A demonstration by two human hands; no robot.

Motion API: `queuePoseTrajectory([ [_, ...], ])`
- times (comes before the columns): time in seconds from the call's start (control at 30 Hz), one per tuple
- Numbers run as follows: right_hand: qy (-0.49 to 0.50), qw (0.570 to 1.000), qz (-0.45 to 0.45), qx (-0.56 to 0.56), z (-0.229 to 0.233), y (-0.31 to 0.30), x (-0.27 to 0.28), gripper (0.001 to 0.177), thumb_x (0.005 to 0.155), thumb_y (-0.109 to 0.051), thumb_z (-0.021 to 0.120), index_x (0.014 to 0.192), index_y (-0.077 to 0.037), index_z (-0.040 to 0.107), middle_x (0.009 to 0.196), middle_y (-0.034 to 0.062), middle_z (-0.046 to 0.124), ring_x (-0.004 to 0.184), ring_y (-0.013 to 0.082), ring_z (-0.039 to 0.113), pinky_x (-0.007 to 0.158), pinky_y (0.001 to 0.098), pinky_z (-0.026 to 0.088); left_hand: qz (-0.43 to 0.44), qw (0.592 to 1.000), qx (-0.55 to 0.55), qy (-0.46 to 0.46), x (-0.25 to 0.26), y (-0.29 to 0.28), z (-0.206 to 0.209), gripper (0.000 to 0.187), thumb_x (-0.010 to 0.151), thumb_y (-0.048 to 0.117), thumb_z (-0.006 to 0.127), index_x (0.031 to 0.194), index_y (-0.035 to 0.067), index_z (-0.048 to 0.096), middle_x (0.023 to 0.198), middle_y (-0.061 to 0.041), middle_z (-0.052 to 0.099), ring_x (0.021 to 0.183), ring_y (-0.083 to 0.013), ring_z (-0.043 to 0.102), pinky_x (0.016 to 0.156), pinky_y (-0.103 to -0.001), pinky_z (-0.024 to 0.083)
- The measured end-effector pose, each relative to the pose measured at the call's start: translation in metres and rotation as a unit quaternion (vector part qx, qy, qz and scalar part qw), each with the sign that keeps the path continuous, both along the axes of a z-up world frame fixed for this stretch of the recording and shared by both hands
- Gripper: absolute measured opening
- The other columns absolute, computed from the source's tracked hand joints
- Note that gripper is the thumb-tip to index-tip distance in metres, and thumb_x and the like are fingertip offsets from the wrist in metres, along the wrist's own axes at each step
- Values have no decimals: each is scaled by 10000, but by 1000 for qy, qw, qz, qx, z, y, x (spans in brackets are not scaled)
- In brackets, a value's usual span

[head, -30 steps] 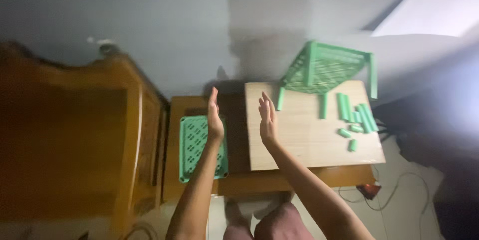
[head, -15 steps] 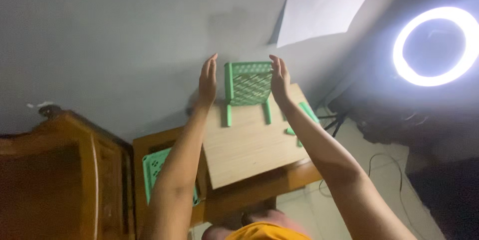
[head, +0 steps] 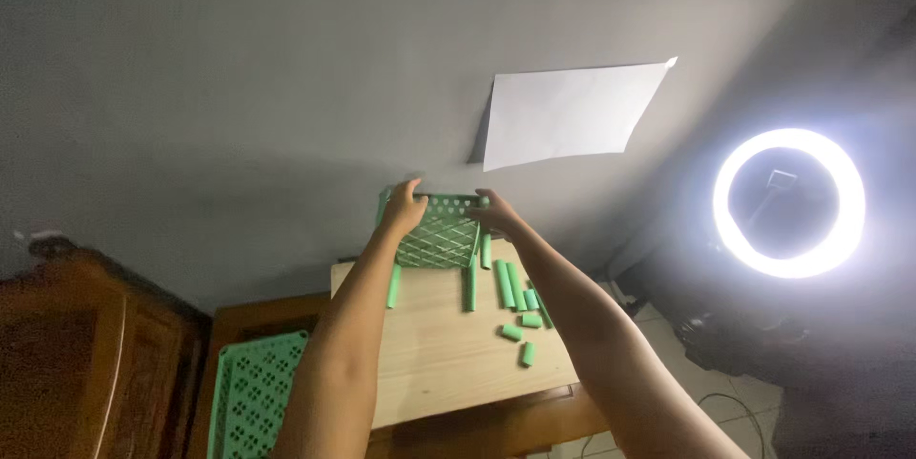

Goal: The person disassembles a green plastic basket by removing its legs and separating the frame. They then reassemble the basket by inserting the legs back into the frame and placing it on a wooden table.

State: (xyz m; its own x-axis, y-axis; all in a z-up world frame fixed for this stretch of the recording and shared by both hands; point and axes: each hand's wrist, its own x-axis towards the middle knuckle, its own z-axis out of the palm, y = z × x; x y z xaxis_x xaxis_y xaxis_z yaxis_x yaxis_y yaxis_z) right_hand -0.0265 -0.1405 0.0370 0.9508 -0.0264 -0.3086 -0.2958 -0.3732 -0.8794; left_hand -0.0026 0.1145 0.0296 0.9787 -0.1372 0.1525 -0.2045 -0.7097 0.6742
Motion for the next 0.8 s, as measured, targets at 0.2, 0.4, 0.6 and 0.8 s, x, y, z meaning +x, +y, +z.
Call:
queuePoseTrajectory([
  [0.2, -129, 989, 50, -42, -20, 1, -12, 568, 785, -173, 804, 1312, -189, 591, 1090, 154, 708, 956, 259, 702, 759, 409, 617, 28, 989, 147, 18, -29, -5, 2, 650, 891, 436, 669, 1458, 160, 510, 1581, -102, 441, 1481, -327, 334, 1177, -600, 274],
  [0.4, -250, 965, 18, -75, -46, 16, -27, 766, 756, -268, 865, 1401, -109, 485, 1275, 214, 644, 1158, 354, 642, 941, 427, 530, -7, 980, 180, -88, -36, -50, 12, 524, 921, 529, 650, 1308, 176, 624, 1409, -105, 586, 1408, -448, 353, 1121, -761, 121],
  [0.6, -223, 958, -127, -125, -73, 44, -58, 778, 776, -394, 888, 1274, 51, 491, 1226, 285, 612, 1122, 397, 601, 926, 456, 508, -70, 977, 200, 13, -34, -83, 4, 489, 918, 583, 601, 1056, 145, 770, 1131, -114, 738, 1087, -343, 699, 964, -514, 534],
  [0.8, 39, 996, -71, 47, -59, 45, -78, 613, 944, -562, 647, 884, 45, 598, 714, 135, 597, 596, 272, 601, 544, 446, 511, -95, 969, 202, 110, -33, -80, 4, 568, 900, 641, 545, 1050, 139, 765, 1096, -122, 751, 1050, -347, 692, 899, -517, 542],
])
